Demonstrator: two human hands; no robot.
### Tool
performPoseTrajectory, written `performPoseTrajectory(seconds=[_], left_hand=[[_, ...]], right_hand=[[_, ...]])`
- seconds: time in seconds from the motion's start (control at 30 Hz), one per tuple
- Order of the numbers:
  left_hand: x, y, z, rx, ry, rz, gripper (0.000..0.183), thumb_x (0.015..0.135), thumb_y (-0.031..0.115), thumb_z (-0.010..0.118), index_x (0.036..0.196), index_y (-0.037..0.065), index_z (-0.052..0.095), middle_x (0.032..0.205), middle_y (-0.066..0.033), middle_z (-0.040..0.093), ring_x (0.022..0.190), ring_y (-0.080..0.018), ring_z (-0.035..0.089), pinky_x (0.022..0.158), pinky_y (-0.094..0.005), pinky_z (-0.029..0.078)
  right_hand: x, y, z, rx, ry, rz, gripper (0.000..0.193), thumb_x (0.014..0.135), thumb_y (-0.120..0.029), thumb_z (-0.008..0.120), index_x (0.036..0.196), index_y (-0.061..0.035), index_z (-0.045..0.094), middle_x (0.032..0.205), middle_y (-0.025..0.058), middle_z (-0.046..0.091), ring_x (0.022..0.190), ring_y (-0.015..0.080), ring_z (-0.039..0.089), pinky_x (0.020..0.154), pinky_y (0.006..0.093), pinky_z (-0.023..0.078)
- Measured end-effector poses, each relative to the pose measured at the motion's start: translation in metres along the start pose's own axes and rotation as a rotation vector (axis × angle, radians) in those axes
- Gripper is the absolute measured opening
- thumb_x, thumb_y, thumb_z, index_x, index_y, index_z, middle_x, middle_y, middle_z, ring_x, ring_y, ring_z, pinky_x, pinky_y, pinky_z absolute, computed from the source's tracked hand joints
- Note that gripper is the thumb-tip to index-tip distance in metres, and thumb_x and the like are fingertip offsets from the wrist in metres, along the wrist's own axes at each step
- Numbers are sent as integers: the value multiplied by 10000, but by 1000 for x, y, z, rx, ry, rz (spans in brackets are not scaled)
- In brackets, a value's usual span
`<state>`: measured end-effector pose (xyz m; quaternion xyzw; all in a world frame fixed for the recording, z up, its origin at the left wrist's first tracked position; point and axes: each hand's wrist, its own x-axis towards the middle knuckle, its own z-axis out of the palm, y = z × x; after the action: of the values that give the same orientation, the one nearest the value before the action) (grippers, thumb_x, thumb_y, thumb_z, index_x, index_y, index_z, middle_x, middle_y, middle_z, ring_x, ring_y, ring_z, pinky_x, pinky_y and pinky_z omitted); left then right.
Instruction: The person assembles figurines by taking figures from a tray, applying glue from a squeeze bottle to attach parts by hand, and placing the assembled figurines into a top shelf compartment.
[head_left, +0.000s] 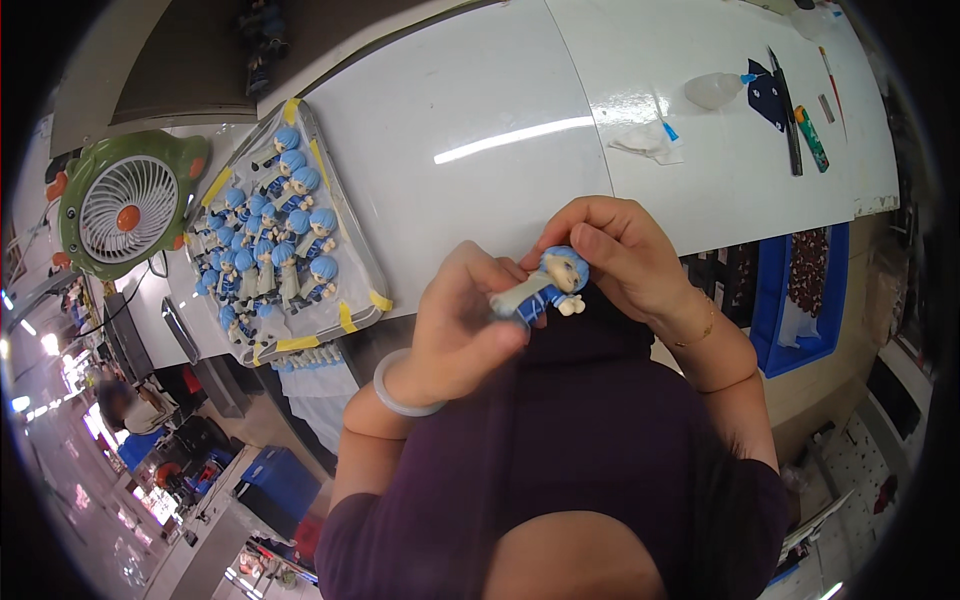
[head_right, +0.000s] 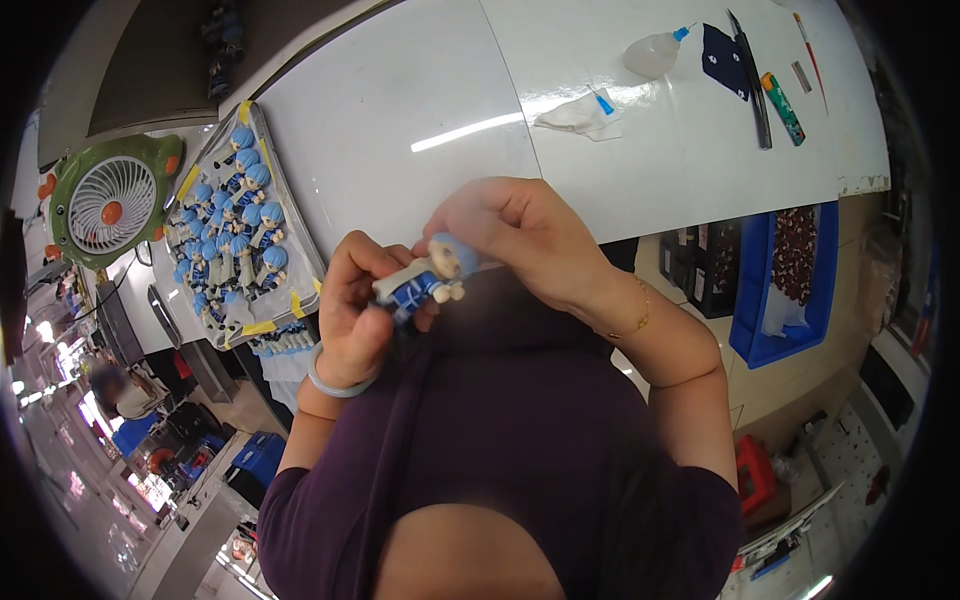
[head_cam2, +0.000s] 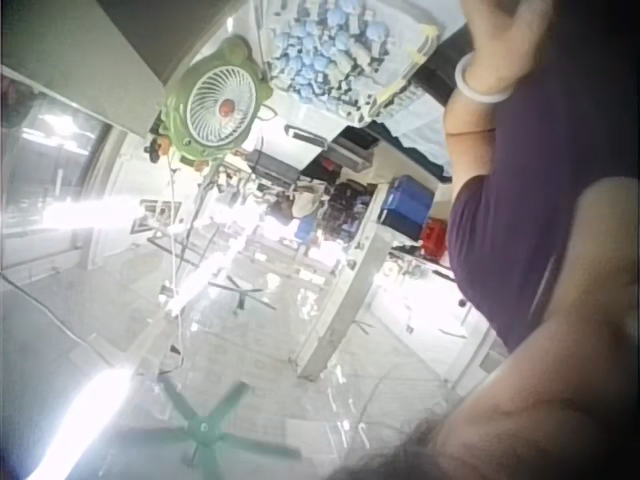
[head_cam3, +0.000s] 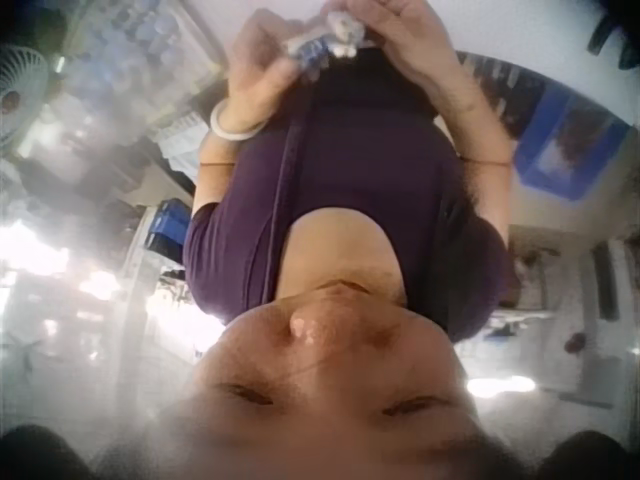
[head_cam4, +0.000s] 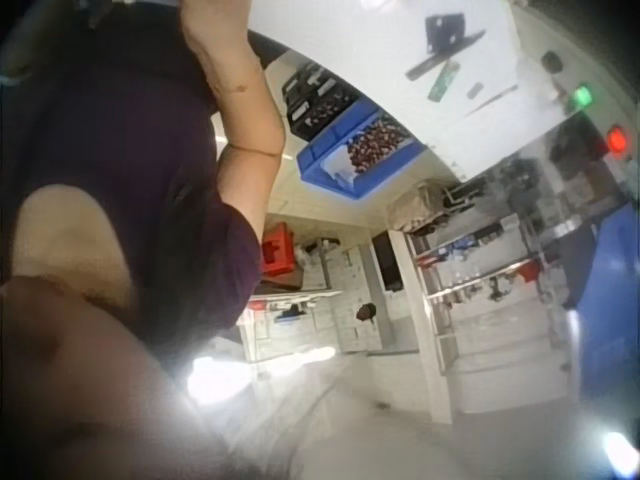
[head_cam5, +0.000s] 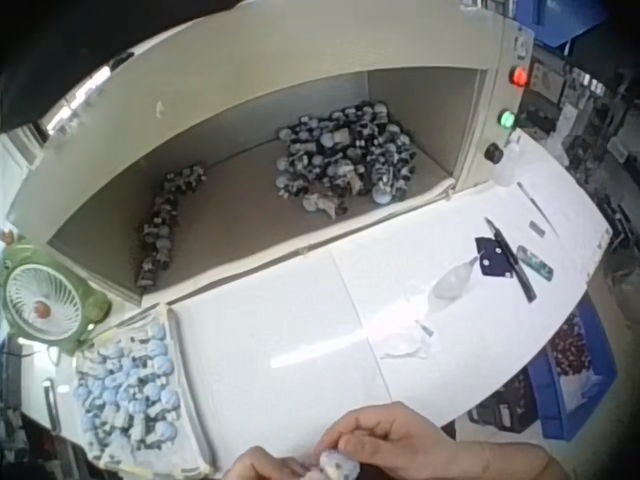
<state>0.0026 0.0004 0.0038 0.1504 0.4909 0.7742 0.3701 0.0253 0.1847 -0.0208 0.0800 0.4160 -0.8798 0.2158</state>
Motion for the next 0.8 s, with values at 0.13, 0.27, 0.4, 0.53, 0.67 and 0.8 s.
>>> performPoseTrajectory(seconds=[0.13,0.27,0.4,0.53,0.67,0.8], left_hand=[[0,-2,2,7,121,41,293,809,238,549,923,35,370,880,-132,492,730,-143,504,599,-229,419],[1,-4,0,-14,93,70,278,823,259,525,905,44,369,858,-138,501,700,-138,497,580,-222,412],[2,-3,1,-87,84,29,294,825,292,517,885,47,367,834,-150,511,671,-139,490,570,-219,403],[3,-3,1,-124,69,-69,349,832,363,486,839,35,367,762,-159,519,636,-142,491,548,-214,396],[2,-3,1,-218,30,-141,385,834,402,460,795,31,364,687,-152,515,583,-142,487,531,-218,390],[3,-4,1,-187,65,-125,355,841,373,452,776,36,363,656,-141,510,552,-142,479,520,-219,387]], right_hand=[[0,-4,4,29,-81,-84,267,810,-187,533,957,36,539,927,134,587,866,169,562,776,275,439],[-1,-4,3,73,-94,-58,335,820,-241,541,993,44,511,965,189,580,899,210,572,806,296,442],[-3,0,2,5,-55,-113,355,817,-254,547,1006,44,504,956,186,585,887,202,577,810,295,440],[0,3,2,-42,39,-83,351,820,-298,536,950,28,513,812,121,595,724,140,581,660,236,472],[1,10,-3,-58,-15,-55,346,833,-337,508,884,5,518,698,58,557,595,92,536,509,193,449],[0,8,-4,-87,-33,-79,166,847,-173,490,870,-14,534,747,33,562,667,84,545,571,208,463]])
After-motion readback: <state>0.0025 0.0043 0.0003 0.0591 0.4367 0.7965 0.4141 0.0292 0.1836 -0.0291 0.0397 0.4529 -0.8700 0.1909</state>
